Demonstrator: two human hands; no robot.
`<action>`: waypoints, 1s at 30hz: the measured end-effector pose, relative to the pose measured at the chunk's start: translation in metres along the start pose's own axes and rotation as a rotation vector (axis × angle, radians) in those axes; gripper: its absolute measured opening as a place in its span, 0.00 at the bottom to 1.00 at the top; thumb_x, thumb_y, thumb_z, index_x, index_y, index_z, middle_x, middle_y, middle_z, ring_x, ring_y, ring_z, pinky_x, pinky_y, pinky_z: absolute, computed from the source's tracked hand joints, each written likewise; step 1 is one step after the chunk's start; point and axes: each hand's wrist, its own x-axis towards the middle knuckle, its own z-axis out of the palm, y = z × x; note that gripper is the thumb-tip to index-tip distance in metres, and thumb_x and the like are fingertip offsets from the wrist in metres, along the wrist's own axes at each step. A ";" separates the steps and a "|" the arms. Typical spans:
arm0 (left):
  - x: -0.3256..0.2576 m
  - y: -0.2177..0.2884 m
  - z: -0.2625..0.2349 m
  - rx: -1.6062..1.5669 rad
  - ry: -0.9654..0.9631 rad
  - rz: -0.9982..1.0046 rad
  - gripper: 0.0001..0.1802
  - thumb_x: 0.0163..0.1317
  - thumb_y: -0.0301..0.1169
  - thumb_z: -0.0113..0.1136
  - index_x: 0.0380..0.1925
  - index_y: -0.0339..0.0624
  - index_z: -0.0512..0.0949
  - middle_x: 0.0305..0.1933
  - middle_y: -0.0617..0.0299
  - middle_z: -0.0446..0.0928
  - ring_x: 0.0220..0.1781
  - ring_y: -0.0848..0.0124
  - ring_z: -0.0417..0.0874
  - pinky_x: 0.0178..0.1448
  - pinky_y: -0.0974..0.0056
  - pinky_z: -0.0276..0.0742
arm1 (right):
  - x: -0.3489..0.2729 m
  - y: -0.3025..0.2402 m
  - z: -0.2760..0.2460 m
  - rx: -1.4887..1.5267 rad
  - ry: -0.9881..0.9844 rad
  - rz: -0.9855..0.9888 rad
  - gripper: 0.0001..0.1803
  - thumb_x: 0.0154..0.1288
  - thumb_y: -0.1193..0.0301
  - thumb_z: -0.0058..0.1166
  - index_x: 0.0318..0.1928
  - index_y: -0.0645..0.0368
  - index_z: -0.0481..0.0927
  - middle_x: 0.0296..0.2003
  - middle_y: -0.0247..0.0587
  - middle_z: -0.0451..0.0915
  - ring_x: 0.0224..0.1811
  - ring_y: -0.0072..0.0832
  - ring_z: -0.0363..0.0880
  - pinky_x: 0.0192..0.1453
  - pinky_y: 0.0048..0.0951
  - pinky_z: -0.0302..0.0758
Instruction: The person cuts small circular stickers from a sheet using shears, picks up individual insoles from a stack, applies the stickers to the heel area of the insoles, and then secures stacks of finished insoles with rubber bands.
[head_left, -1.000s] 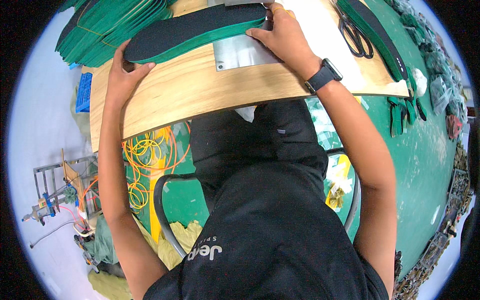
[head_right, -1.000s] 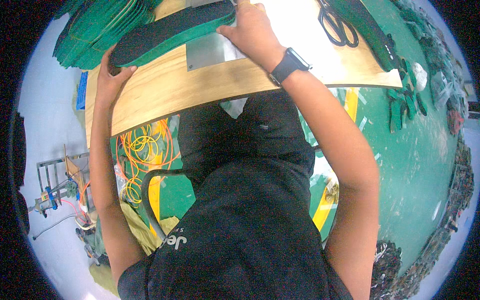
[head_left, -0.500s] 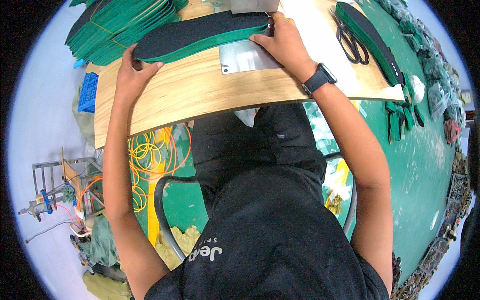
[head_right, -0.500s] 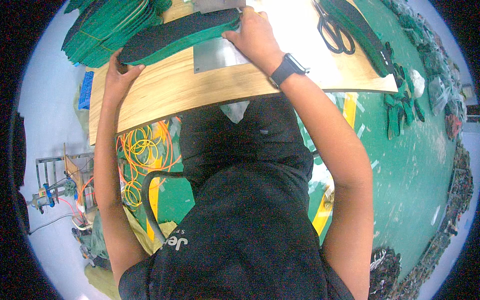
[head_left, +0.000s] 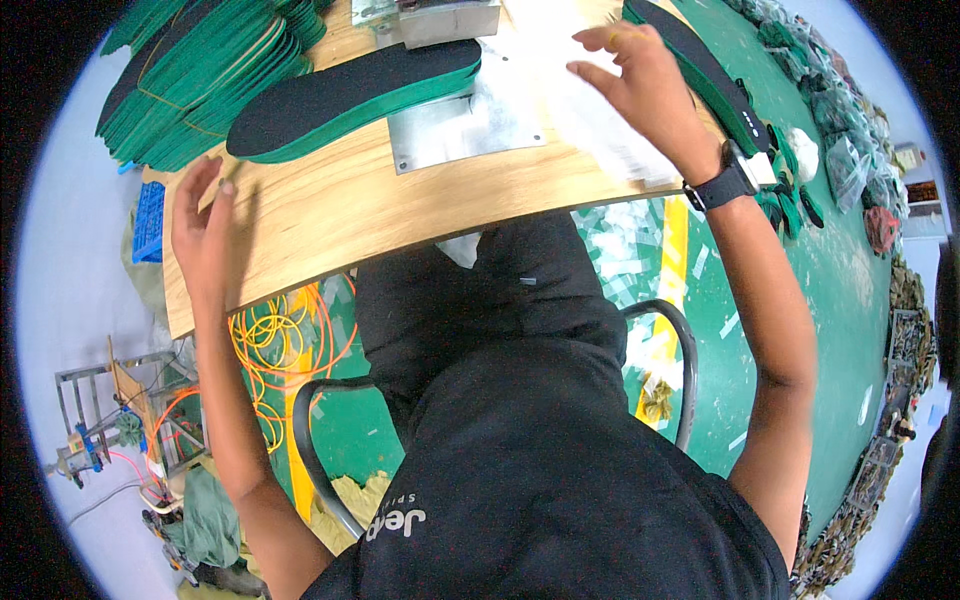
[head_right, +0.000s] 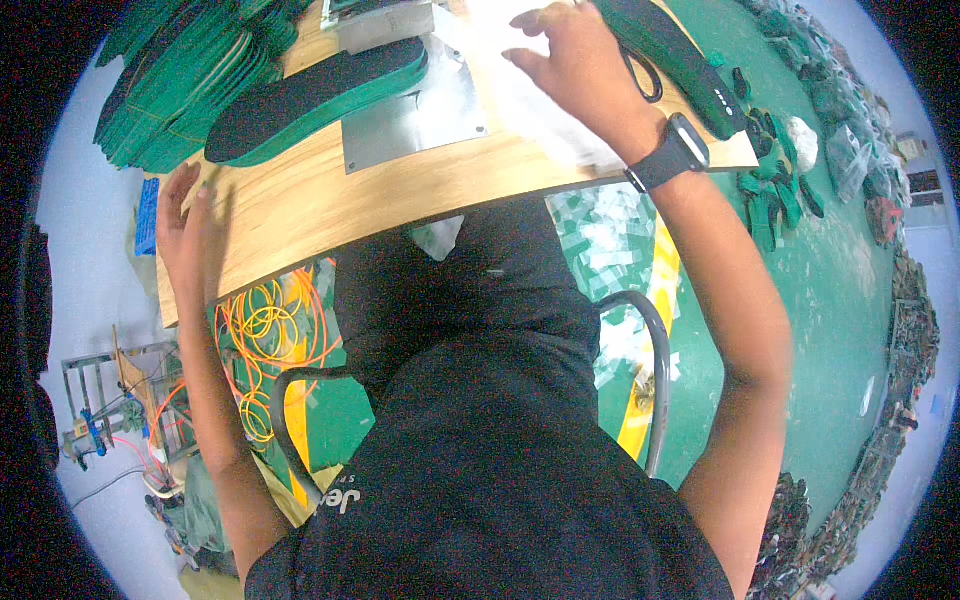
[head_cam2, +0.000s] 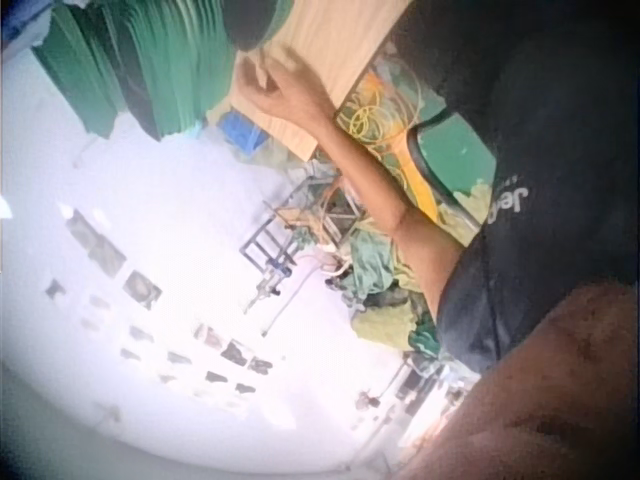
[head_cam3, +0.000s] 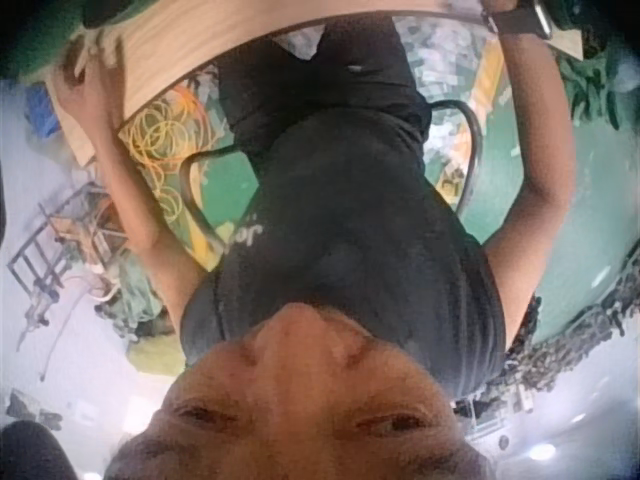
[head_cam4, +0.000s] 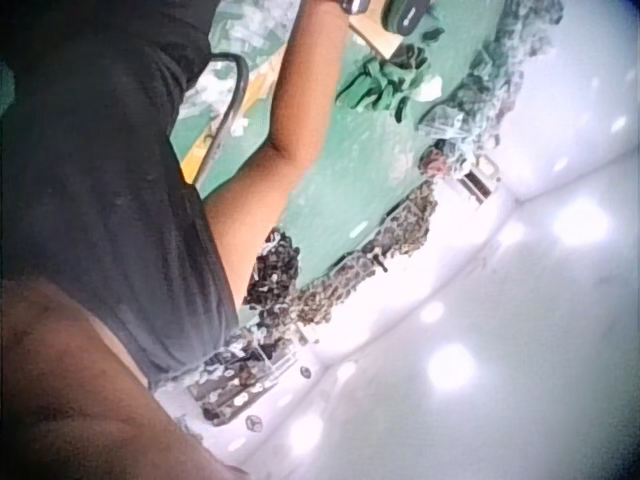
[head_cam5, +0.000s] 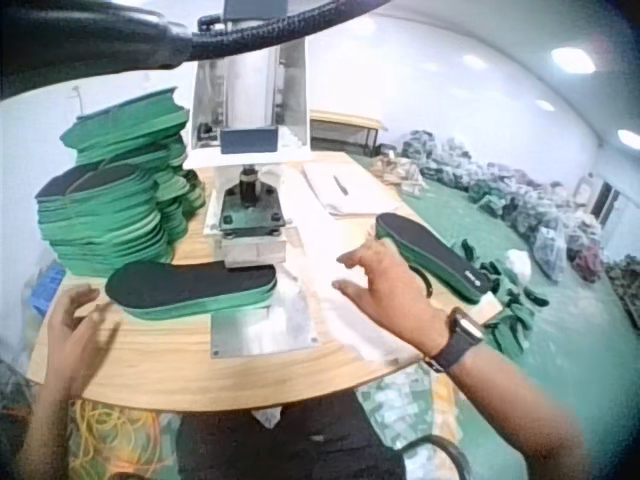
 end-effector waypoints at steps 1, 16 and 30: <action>-0.005 0.007 0.003 0.024 -0.004 0.023 0.23 0.60 0.28 0.58 0.56 0.35 0.70 0.57 0.56 0.73 0.56 0.71 0.74 0.57 0.68 0.70 | -0.006 0.002 0.006 -0.011 -0.034 0.001 0.15 0.57 0.64 0.61 0.43 0.58 0.81 0.36 0.42 0.80 0.39 0.35 0.75 0.44 0.33 0.73; -0.034 0.114 0.146 -0.517 -0.586 -0.056 0.16 0.69 0.35 0.48 0.40 0.33 0.79 0.42 0.57 0.80 0.44 0.70 0.79 0.52 0.66 0.73 | -0.005 -0.004 0.003 -0.061 0.027 0.037 0.08 0.56 0.69 0.59 0.33 0.60 0.83 0.30 0.41 0.79 0.36 0.40 0.73 0.43 0.36 0.71; -0.058 0.124 0.163 -0.634 -0.487 -0.216 0.11 0.64 0.29 0.55 0.37 0.30 0.80 0.33 0.61 0.81 0.33 0.78 0.77 0.42 0.72 0.73 | -0.069 0.069 -0.023 -0.028 0.015 0.482 0.14 0.52 0.70 0.56 0.35 0.69 0.76 0.34 0.59 0.77 0.39 0.52 0.74 0.51 0.43 0.68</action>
